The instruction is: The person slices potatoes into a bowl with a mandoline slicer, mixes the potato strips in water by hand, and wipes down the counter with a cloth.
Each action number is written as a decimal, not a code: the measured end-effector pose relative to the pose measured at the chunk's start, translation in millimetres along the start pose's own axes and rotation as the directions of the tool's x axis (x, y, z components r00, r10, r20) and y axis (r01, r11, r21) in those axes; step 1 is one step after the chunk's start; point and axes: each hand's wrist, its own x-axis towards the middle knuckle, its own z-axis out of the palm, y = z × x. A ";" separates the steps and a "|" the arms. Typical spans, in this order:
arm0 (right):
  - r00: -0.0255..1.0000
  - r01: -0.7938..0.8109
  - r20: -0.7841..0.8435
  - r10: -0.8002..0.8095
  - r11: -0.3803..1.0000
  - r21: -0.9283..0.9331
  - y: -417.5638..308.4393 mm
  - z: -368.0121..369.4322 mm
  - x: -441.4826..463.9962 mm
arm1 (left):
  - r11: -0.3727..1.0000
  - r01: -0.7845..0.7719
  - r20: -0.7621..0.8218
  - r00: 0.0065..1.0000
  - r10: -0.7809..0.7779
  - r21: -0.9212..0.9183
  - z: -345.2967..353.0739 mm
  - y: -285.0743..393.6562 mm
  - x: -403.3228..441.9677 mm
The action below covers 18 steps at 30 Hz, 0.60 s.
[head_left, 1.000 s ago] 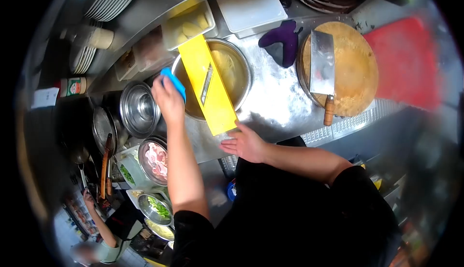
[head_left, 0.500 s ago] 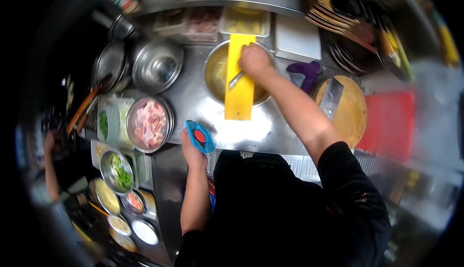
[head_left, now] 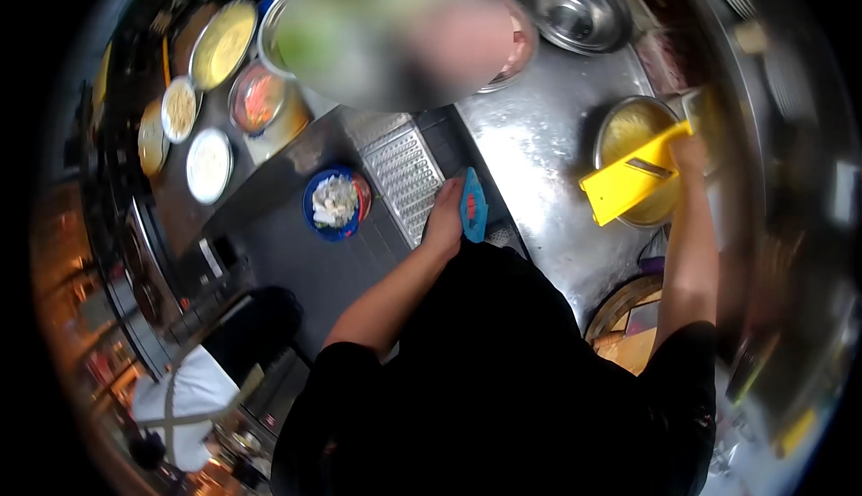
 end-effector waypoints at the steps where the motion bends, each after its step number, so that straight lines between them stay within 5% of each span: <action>1: 0.997 -0.057 -0.053 0.057 0.998 0.001 0.6 4.6 -1.3 | 1.000 0.002 -0.014 1.000 -0.002 -0.024 -3.7 -5.1 -1.9; 5: 0.992 -0.067 -0.110 0.059 0.995 -0.073 32.1 32.6 27.7 | 0.997 0.013 -0.056 0.998 -0.017 -0.073 -20.7 -20.9 -0.7; 6: 0.994 -0.088 -0.031 0.100 0.957 0.276 19.9 16.4 17.7 | 0.999 -0.001 -0.068 0.998 -0.003 -0.053 -23.9 -22.6 -2.7; 8: 0.982 -0.188 0.165 0.091 0.539 0.821 -42.3 -54.4 -40.6 | 0.998 -0.001 -0.103 0.995 -0.005 -0.066 -28.4 -28.2 -5.7; 11: 0.932 -0.118 0.133 -0.336 0.065 0.991 -153.7 -114.1 -141.4 | 0.993 0.030 -0.140 0.989 -0.046 -0.113 -34.6 -38.8 -3.8; 13: 0.794 -0.223 0.193 -0.577 0.020 0.975 -233.5 -137.3 -217.2 | 0.996 0.052 -0.129 0.990 -0.062 -0.079 -39.8 -47.9 -3.8; 14: 0.635 -0.232 0.147 -0.758 -0.005 0.973 -259.4 -135.3 -243.4 | 0.997 0.055 -0.154 0.986 -0.063 -0.055 -36.8 -49.7 -5.3; 15: 0.499 -0.073 0.277 -0.821 0.279 0.958 -286.6 -136.7 -265.2 | 0.998 0.053 -0.177 0.983 -0.058 -0.032 -30.6 -49.1 -4.6; 18: 0.498 0.364 -0.035 -0.867 0.172 0.915 -318.0 -100.2 -294.7 | 1.000 0.013 -0.201 0.979 -0.018 -0.025 -20.7 -42.3 -4.9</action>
